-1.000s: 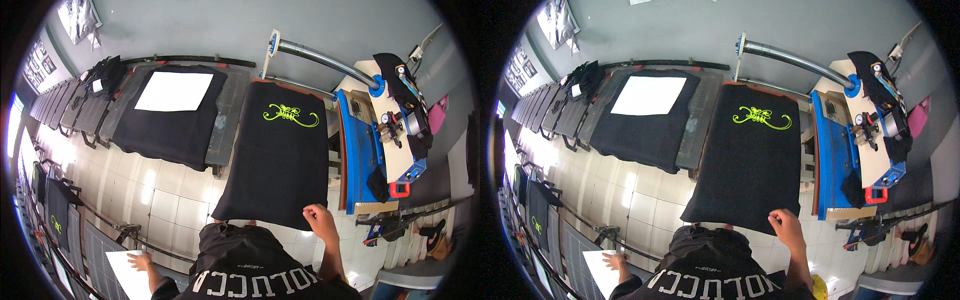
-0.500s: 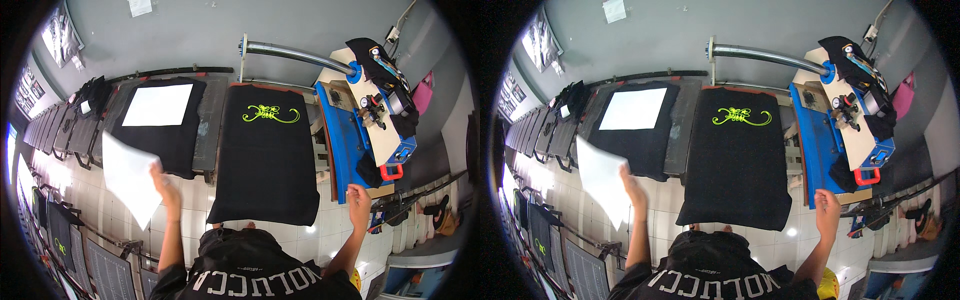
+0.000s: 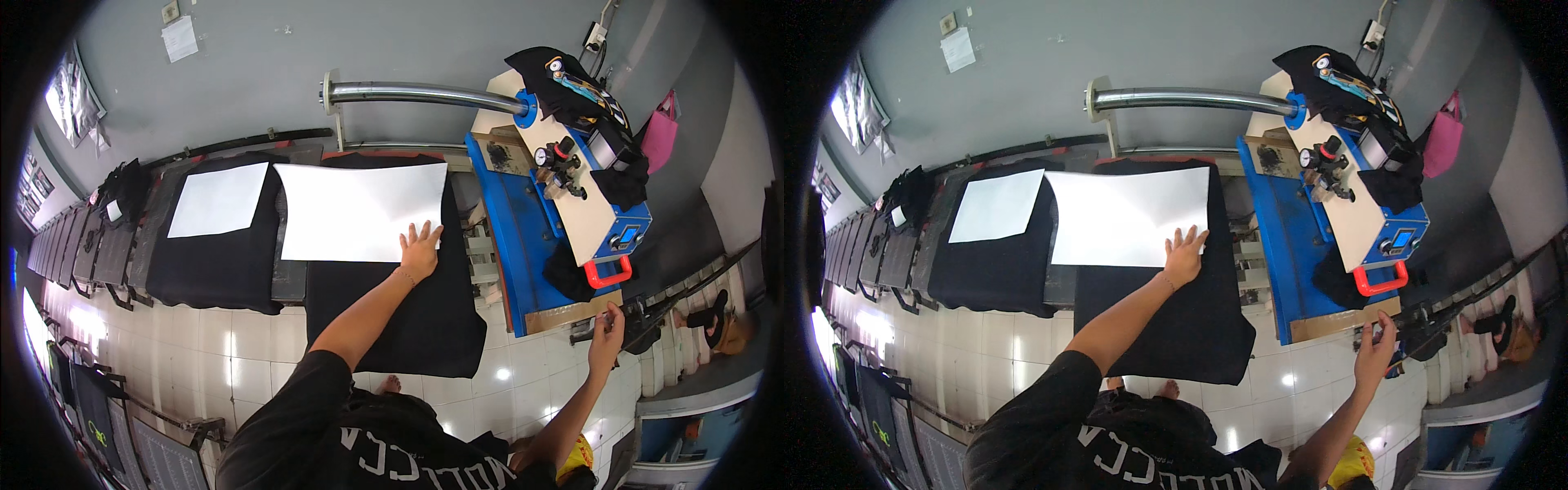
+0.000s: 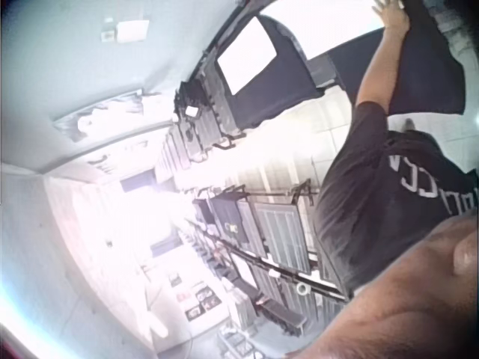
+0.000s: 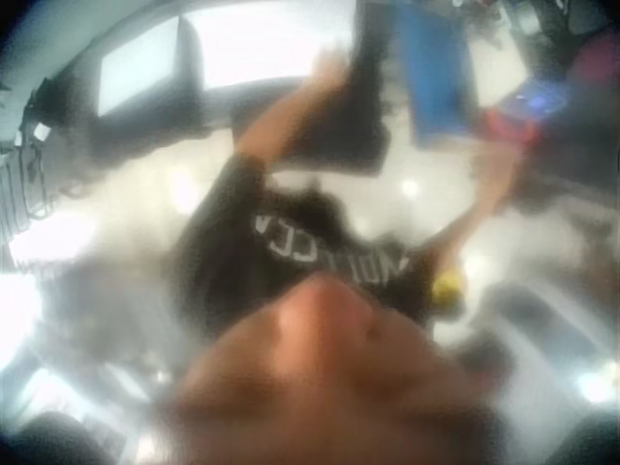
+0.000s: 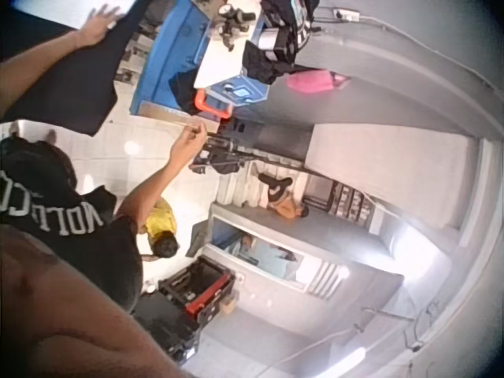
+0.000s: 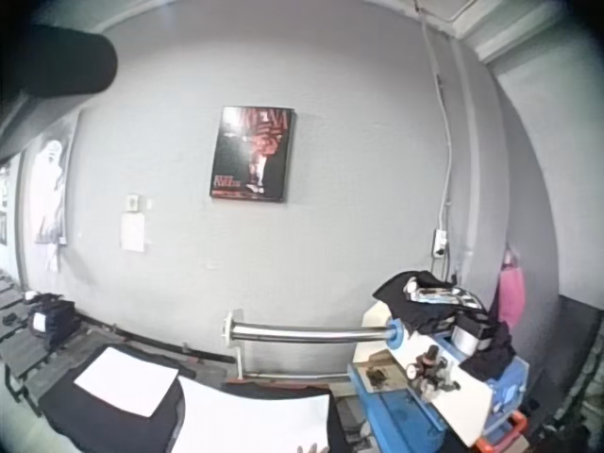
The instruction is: The person places black t-shirts onto printing platens, covers a printed logo with a white sheet, and uses a heat press machine to apply heat to the garment.
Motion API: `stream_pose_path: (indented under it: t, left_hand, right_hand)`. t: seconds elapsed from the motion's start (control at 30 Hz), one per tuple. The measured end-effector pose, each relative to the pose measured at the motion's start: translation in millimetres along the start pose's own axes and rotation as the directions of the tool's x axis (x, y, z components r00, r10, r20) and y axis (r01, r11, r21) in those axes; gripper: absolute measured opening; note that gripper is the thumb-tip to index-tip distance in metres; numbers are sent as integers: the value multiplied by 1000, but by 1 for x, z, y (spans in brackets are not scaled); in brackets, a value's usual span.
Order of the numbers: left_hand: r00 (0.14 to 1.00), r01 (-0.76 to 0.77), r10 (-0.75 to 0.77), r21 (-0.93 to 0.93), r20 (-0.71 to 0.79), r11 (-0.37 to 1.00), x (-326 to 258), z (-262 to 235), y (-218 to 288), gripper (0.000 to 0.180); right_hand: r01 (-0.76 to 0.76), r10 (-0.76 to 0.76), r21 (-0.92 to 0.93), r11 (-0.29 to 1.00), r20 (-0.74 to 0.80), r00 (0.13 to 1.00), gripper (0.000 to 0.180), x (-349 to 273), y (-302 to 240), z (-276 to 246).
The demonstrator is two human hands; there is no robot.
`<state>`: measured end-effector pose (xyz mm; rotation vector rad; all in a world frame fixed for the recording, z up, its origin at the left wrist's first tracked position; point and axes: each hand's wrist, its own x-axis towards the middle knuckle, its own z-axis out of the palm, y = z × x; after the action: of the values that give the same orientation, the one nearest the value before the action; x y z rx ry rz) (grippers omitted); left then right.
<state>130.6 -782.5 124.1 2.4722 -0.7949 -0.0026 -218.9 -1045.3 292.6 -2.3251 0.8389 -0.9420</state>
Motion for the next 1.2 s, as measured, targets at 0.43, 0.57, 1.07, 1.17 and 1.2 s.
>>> stream_pose_path:
  t: [0.43, 0.57, 1.07, 1.17, 1.2]
  left_hand:
    - [987, 86, -96, 80, 129, 993, 45, 49, 60, 68]
    - [978, 115, -138, 146, 159, 983, 45, 40, 66, 76]
    - [649, 489, -455, -123, -610, 863, -65, -97, -120, 49]
    - [654, 498, -632, -393, -416, 773, -74, -83, -161, 39]
    - [674, 486, -637, -423, -374, 764, -73, -79, -159, 34]
  right_hand:
    - [311, -288, -420, 853, 117, 950, 46, 53, -17, 27]
    - [317, -263, -463, 828, 179, 948, 38, 66, -30, 42]
    - [135, -187, -632, 763, -16, 982, 42, 56, -45, 65]
    - [177, -227, -604, 777, -7, 974, 42, 54, -60, 74]
    - [175, -220, -596, 783, -3, 976, 42, 51, -65, 71]
